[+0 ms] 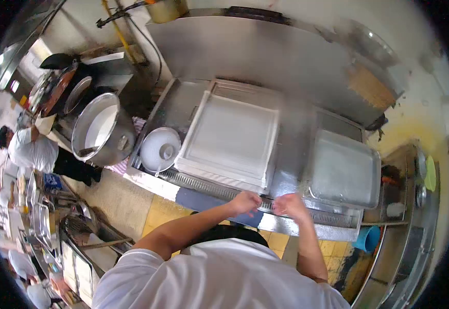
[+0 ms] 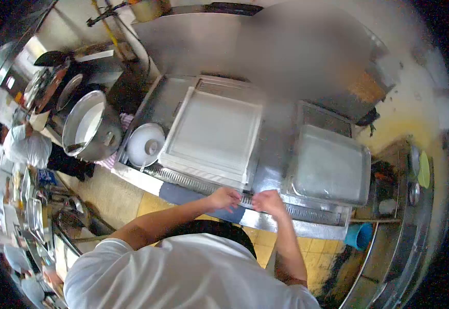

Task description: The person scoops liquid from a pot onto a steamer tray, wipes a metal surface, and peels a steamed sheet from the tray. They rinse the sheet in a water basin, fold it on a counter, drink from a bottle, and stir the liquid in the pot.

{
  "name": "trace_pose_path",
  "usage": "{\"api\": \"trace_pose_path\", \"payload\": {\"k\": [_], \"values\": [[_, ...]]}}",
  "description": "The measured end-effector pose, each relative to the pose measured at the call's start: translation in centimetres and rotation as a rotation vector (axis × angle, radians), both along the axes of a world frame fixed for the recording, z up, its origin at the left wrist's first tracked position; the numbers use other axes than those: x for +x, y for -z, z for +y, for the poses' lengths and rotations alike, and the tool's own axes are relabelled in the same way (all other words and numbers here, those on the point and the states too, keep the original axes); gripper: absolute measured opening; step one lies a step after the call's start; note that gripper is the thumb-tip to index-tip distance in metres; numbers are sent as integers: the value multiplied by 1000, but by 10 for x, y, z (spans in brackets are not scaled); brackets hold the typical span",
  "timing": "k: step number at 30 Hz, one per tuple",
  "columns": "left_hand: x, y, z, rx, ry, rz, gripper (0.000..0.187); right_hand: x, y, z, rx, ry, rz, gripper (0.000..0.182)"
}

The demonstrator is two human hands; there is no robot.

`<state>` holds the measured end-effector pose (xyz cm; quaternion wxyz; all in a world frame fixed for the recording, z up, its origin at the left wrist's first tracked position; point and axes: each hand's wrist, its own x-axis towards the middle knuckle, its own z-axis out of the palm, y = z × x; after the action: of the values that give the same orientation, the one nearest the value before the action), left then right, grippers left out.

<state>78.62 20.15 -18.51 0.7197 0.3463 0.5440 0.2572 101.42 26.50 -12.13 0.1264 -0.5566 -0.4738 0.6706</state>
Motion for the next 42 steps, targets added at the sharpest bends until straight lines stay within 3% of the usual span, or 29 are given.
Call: {"api": "trace_pose_path", "payload": {"k": [2,6,9,10,13,14,15,18,20,23,24,26,29,30,32,33,36,39,42], "values": [[-12,4,-8,53,47,-47,22,-39,23,-23,355,-379,-78,20],[-63,12,-40,179,42,237,17,-122,7,-61,498,-475,-249,28],[-123,12,-81,339,-24,699,22,-179,-1,-74,611,-579,-265,26],[-147,13,-97,305,-82,695,25,-207,-26,-75,622,-732,-409,25],[-228,22,-155,270,-319,663,34,-291,-43,-92,751,-702,-268,33],[-252,30,-178,292,-440,644,37,-318,-17,-90,902,-704,-44,30],[-275,34,-201,312,-559,623,41,-350,-32,-99,988,-746,6,38],[-351,-11,-261,285,-663,711,40,-459,-85,-123,1120,-871,42,76],[-392,-38,-292,278,-807,705,36,-525,-126,-145,1312,-833,173,77],[-446,-78,-320,281,-991,731,34,-596,-186,-177,1507,-844,221,76],[-466,-68,-324,358,-999,776,30,-617,-189,-180,1584,-914,203,72],[-490,-98,-330,419,-1036,782,27,-649,-184,-179,1726,-1050,154,65],[-517,-127,-321,522,-1104,735,24,-687,-179,-170,1586,-1397,-36,42],[-524,-144,-318,514,-1094,732,26,-695,-179,-169,1613,-1310,136,22],[-525,-185,-313,519,-1080,783,26,-714,-182,-155,1704,-1069,165,18],[-533,-180,-304,582,-1087,807,26,-723,-187,-145,1742,-946,183,17],[-556,-169,-283,695,-1066,840,28,-742,-220,-107,1697,-774,-254,16],[-569,-168,-271,767,-1004,1037,31,-723,-240,-100,1750,-1059,-593,18],[-576,-154,-256,647,-894,1213,35,-705,-192,-95,1783,-1220,-729,20]]}}
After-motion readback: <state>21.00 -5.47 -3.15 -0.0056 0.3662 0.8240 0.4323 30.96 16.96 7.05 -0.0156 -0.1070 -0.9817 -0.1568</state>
